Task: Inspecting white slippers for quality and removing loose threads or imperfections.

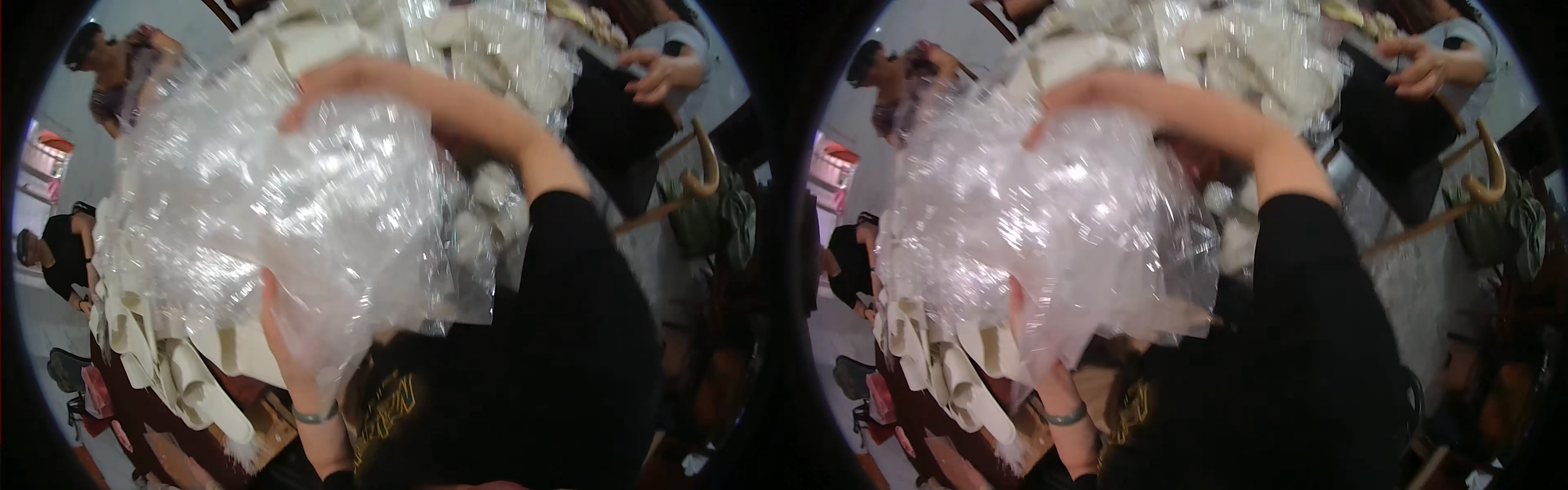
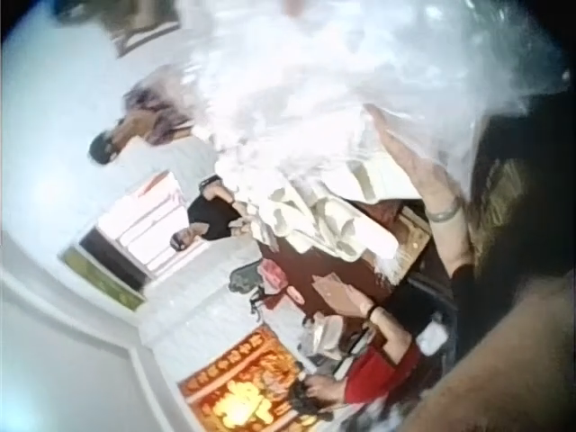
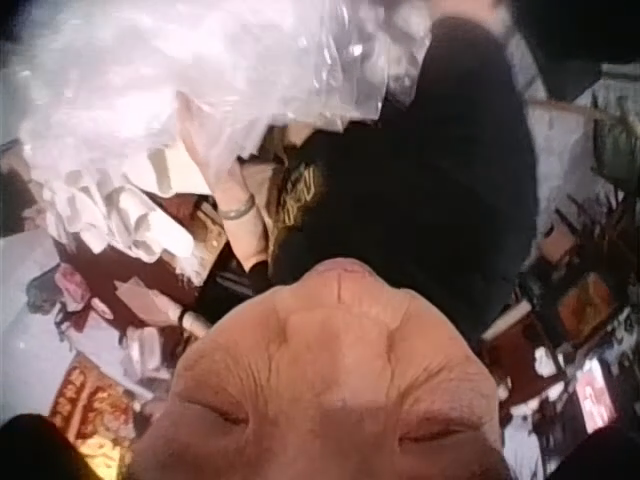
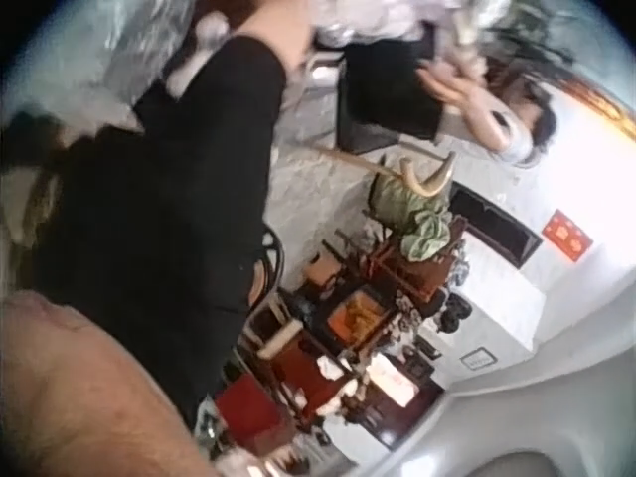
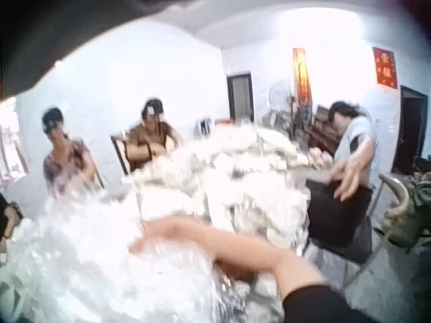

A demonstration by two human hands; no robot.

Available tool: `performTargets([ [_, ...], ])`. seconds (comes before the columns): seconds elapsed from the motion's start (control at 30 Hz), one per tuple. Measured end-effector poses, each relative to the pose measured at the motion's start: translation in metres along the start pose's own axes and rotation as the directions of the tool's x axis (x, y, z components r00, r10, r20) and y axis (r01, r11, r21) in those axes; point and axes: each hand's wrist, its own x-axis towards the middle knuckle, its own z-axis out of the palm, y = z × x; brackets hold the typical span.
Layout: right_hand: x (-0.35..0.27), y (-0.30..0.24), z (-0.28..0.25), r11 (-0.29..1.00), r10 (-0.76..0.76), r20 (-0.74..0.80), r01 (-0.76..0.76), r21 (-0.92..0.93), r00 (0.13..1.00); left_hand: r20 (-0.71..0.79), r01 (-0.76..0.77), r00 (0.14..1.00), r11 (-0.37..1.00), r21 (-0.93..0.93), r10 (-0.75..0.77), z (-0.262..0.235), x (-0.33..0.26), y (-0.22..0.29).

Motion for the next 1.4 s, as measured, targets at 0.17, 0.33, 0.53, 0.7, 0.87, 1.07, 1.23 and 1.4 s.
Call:
performTargets([
  [0.17,-0.086,0.003,0.015,0.978,-0.125,0.043,0.13,-0.163,0.991,0.139,0.34,0.932,0.94,-0.029,-0.333,0.0,-0.009,0.003],
  [0.33,-0.144,-0.011,0.005,0.916,-0.021,-0.049,0.0,-0.401,0.999,0.017,-0.122,0.992,0.944,0.307,0.122,-0.015,-0.015,0.006],
  [0.53,-0.102,-0.001,-0.018,0.885,0.048,-0.14,-0.107,-0.454,0.989,-0.032,-0.327,0.903,0.734,0.595,0.429,-0.025,-0.016,0.015],
  [0.7,-0.051,-0.018,-0.023,0.971,-0.123,-0.152,0.088,-0.221,0.981,-0.042,-0.368,0.866,0.692,0.621,0.498,-0.023,-0.023,0.015],
  [0.87,-0.049,-0.013,-0.027,0.961,0.222,-0.377,-0.267,-0.071,0.899,0.245,-0.474,0.865,0.553,0.685,0.438,-0.018,-0.027,0.034],
  [1.07,-0.038,-0.04,-0.037,0.957,0.169,-0.271,-0.223,-0.183,0.947,0.206,-0.499,0.861,0.85,0.169,0.464,-0.01,-0.063,0.043],
  [1.23,-0.029,-0.073,-0.07,0.955,-0.074,-0.22,0.006,-0.295,0.973,0.343,-0.631,0.775,0.681,0.372,0.53,-0.013,-0.084,0.06],
  [1.4,0.055,-0.104,-0.04,0.873,-0.212,-0.281,0.052,-0.485,0.936,0.296,-0.676,0.737,0.646,0.355,0.608,-0.028,-0.157,0.096],
])
